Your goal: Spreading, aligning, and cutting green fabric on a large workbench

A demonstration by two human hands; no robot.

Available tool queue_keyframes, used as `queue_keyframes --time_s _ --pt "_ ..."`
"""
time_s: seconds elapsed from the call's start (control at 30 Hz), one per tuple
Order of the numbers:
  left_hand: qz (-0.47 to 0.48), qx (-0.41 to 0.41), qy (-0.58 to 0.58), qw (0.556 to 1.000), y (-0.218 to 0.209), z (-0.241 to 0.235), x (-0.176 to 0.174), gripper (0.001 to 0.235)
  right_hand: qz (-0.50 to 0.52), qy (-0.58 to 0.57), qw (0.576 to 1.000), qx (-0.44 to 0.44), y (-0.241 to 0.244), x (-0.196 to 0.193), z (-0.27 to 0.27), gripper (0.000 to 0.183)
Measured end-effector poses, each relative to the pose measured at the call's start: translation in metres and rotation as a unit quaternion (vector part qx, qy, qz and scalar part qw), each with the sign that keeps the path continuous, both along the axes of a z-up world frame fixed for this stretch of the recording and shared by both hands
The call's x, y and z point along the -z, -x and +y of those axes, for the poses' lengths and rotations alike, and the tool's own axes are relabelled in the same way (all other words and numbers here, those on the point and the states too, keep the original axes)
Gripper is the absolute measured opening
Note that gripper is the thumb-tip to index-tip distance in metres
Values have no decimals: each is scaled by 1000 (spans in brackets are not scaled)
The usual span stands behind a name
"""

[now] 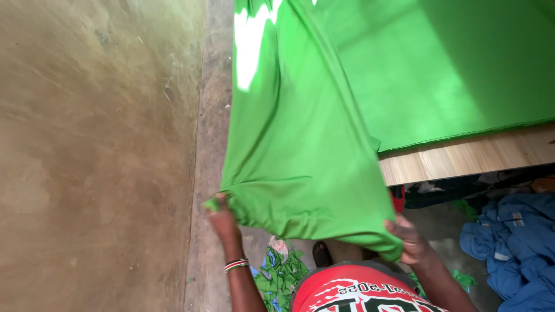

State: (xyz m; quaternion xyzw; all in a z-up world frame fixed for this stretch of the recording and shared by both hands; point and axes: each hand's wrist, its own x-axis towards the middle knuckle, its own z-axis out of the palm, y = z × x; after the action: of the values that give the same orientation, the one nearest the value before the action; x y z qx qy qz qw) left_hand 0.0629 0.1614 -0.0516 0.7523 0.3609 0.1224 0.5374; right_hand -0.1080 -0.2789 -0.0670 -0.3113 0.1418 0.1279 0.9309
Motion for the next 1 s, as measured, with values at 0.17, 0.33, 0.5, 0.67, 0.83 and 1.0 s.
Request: queue_keyframes --time_s 0.17,0.33,0.5,0.67,0.83,1.0 --pt "-88 521 -56 847 53 -125 -54 97 -95 191 966 -145 -51 -92 64 45" --pt "-113 560 157 806 72 -206 33 54 -173 321 913 -184 -68 -127 92 6" --pt "-269 404 -25 874 35 -162 -1 43 -37 187 979 70 -78 -136 77 28" --pt "-236 491 -189 817 25 -144 -47 33 -52 196 973 112 -70 -25 50 36" --pt "-238 513 -65 822 22 -193 -174 20 -91 412 907 -8 -67 -72 78 33" --pt "-266 664 -117 689 -53 -344 -97 39 -241 600 751 -136 -72 37 104 26"
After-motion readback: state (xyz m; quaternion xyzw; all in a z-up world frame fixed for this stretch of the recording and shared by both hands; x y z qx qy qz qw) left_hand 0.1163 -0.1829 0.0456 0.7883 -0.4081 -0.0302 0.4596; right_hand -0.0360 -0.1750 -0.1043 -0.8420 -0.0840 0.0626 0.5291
